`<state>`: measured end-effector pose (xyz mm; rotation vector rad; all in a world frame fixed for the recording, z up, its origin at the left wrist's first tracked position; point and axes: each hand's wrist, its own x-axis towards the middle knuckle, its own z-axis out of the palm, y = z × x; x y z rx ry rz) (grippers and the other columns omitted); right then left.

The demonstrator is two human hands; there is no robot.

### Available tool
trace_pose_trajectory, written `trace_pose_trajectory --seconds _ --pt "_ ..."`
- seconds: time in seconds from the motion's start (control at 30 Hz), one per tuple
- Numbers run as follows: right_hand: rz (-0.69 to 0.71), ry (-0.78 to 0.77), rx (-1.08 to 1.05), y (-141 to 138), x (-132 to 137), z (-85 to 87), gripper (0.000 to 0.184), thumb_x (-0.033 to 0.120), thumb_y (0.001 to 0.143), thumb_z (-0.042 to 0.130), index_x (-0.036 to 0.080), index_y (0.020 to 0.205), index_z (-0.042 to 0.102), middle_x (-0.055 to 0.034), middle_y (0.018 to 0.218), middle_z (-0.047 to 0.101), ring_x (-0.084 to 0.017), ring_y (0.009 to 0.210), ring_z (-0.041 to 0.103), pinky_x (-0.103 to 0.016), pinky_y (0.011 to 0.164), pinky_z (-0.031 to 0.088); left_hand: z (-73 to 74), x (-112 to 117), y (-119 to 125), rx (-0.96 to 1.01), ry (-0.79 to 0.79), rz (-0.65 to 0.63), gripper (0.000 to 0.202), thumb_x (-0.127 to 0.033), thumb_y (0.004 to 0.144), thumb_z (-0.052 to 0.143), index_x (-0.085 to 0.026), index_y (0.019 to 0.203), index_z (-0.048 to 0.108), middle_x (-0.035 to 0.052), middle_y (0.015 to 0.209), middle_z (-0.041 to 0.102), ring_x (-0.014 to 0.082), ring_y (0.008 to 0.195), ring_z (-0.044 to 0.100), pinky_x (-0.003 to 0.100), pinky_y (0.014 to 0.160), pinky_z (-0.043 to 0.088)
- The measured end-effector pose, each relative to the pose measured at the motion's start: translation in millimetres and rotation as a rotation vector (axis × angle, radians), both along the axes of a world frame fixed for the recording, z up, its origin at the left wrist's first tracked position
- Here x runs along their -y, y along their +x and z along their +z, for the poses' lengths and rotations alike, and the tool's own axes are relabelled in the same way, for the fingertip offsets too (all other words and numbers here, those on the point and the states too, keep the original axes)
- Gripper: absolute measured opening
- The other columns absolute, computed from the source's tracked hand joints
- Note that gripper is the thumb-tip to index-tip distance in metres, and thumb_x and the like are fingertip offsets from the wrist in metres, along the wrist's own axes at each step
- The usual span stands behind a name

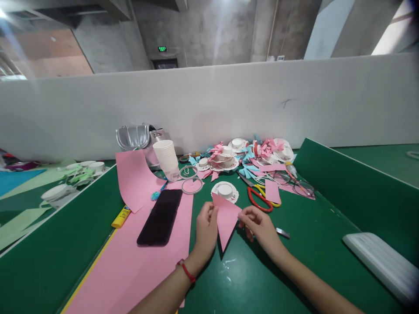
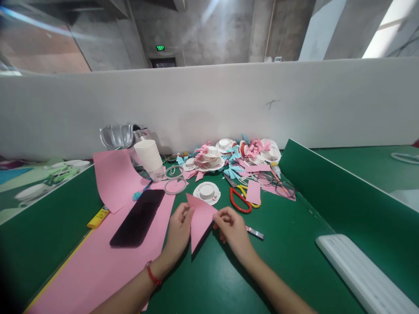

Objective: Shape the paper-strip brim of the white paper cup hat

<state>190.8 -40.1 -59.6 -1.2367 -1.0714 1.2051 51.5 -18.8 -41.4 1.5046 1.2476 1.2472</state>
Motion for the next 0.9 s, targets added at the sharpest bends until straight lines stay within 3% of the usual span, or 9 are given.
trace_pose_trajectory --seconds 0.1,0.2,0.33,0.53,0.7,0.9 --pt "-0.012 0.002 0.006 0.7 -1.3 -3.6 0.028 0.043 0.066 0.059 0.018 0.073 0.048 0.0072 0.049 0.049 -0.005 0.032 0.041 -0.016 0.028 0.03 -1.4 -0.2 -0.4 -0.011 -0.014 -0.041 0.02 -0.028 0.08 0.041 -0.017 0.062 0.04 -0.0059 0.056 0.031 0.0095 0.051 0.03 0.02 0.048 0.025" --pt "0.026 0.011 0.037 1.3 -1.2 -3.8 0.028 0.044 0.068 0.057 0.016 0.068 0.051 0.0045 0.052 0.052 -0.004 0.033 0.039 -0.016 0.03 0.031 -1.8 -0.8 0.2 -0.015 -0.037 -0.079 0.022 -0.031 0.08 0.041 -0.016 0.064 0.046 -0.0048 0.057 0.036 0.0102 0.054 0.033 0.021 0.05 0.027" --pt "-0.022 0.029 0.047 -0.1 0.0 -0.7 0.03 0.044 0.069 0.057 0.015 0.064 0.051 0.0025 0.054 0.055 -0.003 0.032 0.038 -0.016 0.031 0.03 -3.0 -2.5 1.3 0.03 -0.088 -0.122 0.02 -0.029 0.077 0.044 -0.014 0.065 0.049 -0.0033 0.059 0.042 0.0115 0.057 0.038 0.022 0.054 0.03" --pt "0.006 0.033 0.046 -2.0 0.6 0.5 0.031 0.046 0.068 0.057 0.016 0.064 0.052 0.003 0.051 0.054 -0.004 0.033 0.038 -0.017 0.032 0.029 -4.3 -1.3 0.6 -0.024 -0.027 -0.027 0.02 -0.029 0.078 0.045 -0.015 0.064 0.05 -0.0046 0.056 0.038 0.0105 0.053 0.035 0.021 0.051 0.028" --pt "0.024 0.041 0.032 -2.2 0.7 -0.2 0.034 0.049 0.066 0.057 0.017 0.062 0.051 0.004 0.048 0.053 -0.004 0.032 0.037 -0.017 0.032 0.027 0.8 1.0 1.3 -0.017 0.019 -0.019 0.02 -0.032 0.079 0.043 -0.016 0.07 0.052 -0.0038 0.061 0.041 0.0097 0.053 0.035 0.021 0.051 0.028" --pt "-0.034 0.031 0.021 -2.3 0.9 2.4 0.033 0.048 0.064 0.059 0.017 0.06 0.05 0.0048 0.046 0.051 -0.004 0.031 0.035 -0.017 0.031 0.027 -1.7 -3.1 2.0 0.068 -0.145 -0.004 0.025 -0.039 0.074 0.05 -0.017 0.085 0.044 -0.0114 0.044 0.025 0.0064 0.037 0.024 0.019 0.038 0.017"
